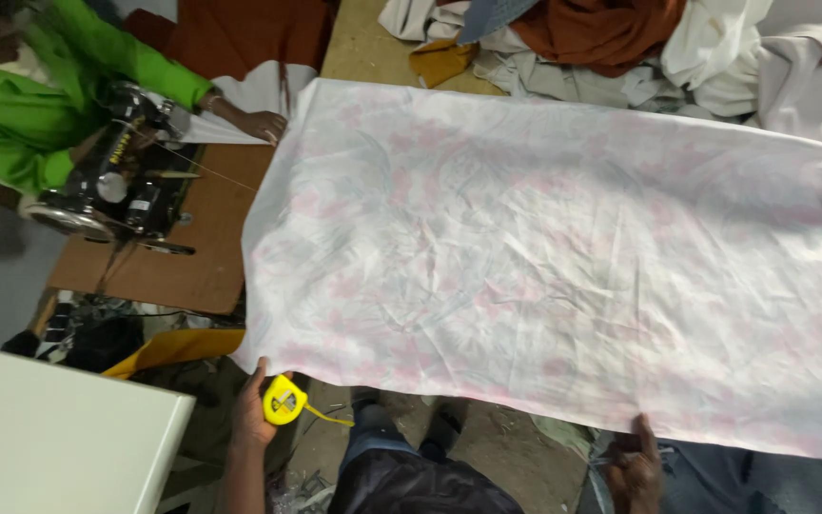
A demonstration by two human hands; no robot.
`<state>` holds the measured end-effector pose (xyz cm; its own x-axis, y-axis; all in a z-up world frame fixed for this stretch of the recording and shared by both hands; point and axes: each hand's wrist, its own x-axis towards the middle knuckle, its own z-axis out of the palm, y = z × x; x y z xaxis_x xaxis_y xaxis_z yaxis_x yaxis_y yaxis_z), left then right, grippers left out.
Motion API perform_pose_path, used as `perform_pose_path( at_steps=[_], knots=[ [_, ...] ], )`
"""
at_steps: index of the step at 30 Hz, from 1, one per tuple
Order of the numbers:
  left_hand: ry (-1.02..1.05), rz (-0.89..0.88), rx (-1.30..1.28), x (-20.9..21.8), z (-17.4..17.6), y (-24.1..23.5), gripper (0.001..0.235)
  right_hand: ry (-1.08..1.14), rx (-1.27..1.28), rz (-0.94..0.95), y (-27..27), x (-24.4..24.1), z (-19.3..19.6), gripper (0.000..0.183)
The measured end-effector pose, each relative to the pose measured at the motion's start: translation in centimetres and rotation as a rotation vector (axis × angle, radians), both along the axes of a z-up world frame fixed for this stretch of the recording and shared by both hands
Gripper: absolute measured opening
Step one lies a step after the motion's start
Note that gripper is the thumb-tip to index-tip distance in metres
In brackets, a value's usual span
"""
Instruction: Measuring a piece of floral fabric on a cutting table using a yellow tape measure.
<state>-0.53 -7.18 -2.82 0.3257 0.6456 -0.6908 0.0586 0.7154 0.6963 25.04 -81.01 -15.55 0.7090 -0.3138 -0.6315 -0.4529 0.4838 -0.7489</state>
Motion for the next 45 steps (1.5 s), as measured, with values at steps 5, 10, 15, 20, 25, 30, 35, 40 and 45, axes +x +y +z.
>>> perform_pose_path(
  at_steps=[5,10,15,20,25,30,35,40,45],
  knots=[
    [-0.052,0.042,-0.060,0.2,-0.3,-0.1,0.055,0.009,-0.062,-0.014,0.7,0.4,4.1,0.049],
    [-0.044,0.017,0.049,-0.2,0.3,0.7,0.053,0.026,-0.141,-0.167,3.4,0.2,7.8,0.036],
    [0.044,-0.006,0.095,0.3,4.2,0.9,0.058,0.023,-0.119,-0.254,4.9,-0.1,10.6,0.027],
    [0.101,-0.022,0.156,1.1,6.2,1.5,0.058,-0.073,-0.116,-0.304,4.5,0.6,9.3,0.051],
    [0.181,-0.007,0.264,1.6,9.0,1.0,0.047,0.003,-0.796,0.240,-0.5,-0.3,6.0,0.045],
    [0.220,0.029,0.319,2.2,7.8,2.1,0.046,-0.071,-0.374,-0.310,5.3,1.5,11.8,0.048],
    [0.194,0.116,0.173,2.8,10.2,-0.2,0.049,-0.034,-0.402,-0.457,6.3,2.7,11.9,0.035],
    [0.115,0.090,0.118,1.5,9.9,-0.5,0.051,0.145,-0.294,-0.286,3.9,1.6,11.4,0.018],
    [0.147,0.062,0.085,1.1,10.5,0.5,0.055,0.008,-0.157,-0.194,-2.3,3.6,4.6,0.012]
  ],
)
